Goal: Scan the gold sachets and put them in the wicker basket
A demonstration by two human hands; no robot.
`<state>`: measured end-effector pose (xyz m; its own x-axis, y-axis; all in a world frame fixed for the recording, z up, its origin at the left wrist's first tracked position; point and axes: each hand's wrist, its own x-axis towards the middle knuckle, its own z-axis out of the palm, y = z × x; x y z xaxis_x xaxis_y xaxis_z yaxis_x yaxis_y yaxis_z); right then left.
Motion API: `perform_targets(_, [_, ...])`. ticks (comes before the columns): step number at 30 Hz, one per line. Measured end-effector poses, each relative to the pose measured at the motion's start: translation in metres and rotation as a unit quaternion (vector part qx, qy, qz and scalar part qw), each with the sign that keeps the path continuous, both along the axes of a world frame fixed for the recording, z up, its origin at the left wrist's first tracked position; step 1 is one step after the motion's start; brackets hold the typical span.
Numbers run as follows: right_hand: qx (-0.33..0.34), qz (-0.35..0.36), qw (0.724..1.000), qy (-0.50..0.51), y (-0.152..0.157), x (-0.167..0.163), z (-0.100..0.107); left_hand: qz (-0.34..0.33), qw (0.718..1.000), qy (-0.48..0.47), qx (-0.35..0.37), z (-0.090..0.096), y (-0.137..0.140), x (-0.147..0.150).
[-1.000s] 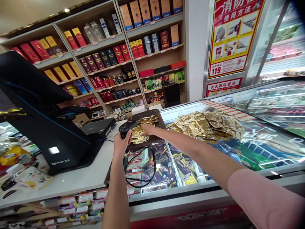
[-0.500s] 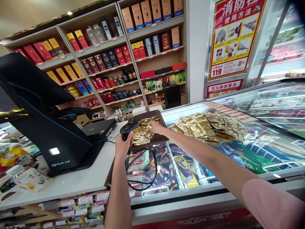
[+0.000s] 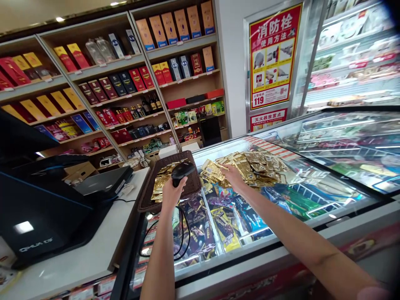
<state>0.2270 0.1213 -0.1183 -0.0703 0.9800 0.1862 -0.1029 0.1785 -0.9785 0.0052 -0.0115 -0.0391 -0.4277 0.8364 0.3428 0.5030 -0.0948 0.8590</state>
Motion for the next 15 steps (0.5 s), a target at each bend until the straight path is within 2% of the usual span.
perform_targets(6, [-0.027, -0.023, 0.999, -0.005, -0.004, 0.0, 0.005, -0.036, 0.998, 0.036, -0.04, -0.014, -0.01, -0.003])
perform_targets(11, [-0.017, -0.037, 0.999, -0.028, -0.017, 0.0, 0.016, -0.039, 0.997, 0.026, -0.066, -0.011, -0.013, 0.002])
perform_targets(15, [-0.02, -0.013, 1.0, -0.018, -0.023, -0.001, 0.016, -0.039, 0.996, 0.021, -0.079, -0.007, -0.015, 0.005])
